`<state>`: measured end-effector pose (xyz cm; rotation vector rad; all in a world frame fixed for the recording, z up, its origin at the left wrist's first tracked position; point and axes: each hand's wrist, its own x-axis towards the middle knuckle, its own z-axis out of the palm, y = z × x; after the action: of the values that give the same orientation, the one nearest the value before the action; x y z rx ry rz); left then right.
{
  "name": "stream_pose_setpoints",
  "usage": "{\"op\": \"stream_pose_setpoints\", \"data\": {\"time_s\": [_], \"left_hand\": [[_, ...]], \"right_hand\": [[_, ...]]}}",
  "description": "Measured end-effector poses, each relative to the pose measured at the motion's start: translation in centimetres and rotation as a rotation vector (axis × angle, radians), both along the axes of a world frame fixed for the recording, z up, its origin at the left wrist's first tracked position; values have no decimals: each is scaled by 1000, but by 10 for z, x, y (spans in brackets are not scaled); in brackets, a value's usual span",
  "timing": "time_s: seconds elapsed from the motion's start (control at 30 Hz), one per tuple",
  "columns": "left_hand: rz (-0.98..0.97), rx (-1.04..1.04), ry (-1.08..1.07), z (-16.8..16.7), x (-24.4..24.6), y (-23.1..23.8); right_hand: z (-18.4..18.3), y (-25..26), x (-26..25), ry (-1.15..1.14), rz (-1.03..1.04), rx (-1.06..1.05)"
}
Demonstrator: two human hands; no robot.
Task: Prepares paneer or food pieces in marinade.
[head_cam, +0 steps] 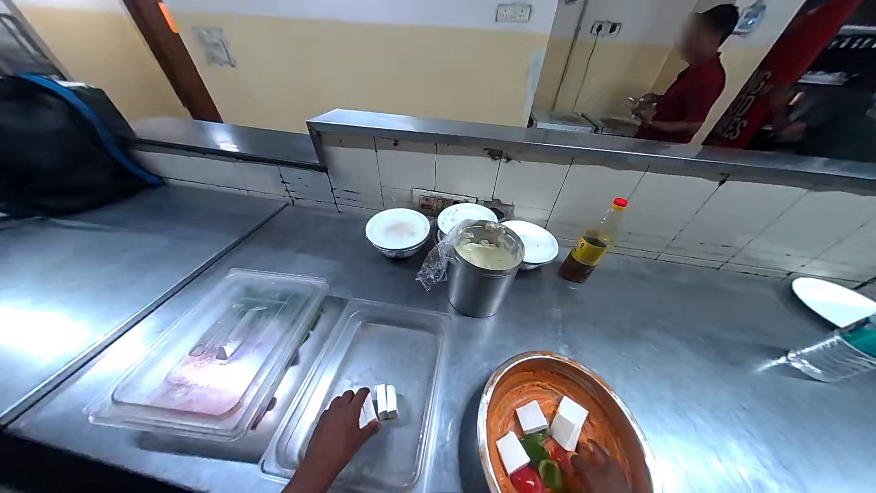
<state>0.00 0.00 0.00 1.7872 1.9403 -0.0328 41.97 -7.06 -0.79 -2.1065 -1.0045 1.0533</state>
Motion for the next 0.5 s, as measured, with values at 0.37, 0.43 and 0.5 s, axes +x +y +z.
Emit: {"op": "stream_pose_setpoints", "data": {"time_s": [0.37,0.43,0.5], "left_hand": [[269,142,-441,2,-22,2],[312,147,-537,14,-14,3],[237,186,-559,32,11,0]], "right_hand": [[-2,3,3,19,-10,-14],[-2,4,5,24,-16,-18],[1,4,5,45,-19,-30]]}}
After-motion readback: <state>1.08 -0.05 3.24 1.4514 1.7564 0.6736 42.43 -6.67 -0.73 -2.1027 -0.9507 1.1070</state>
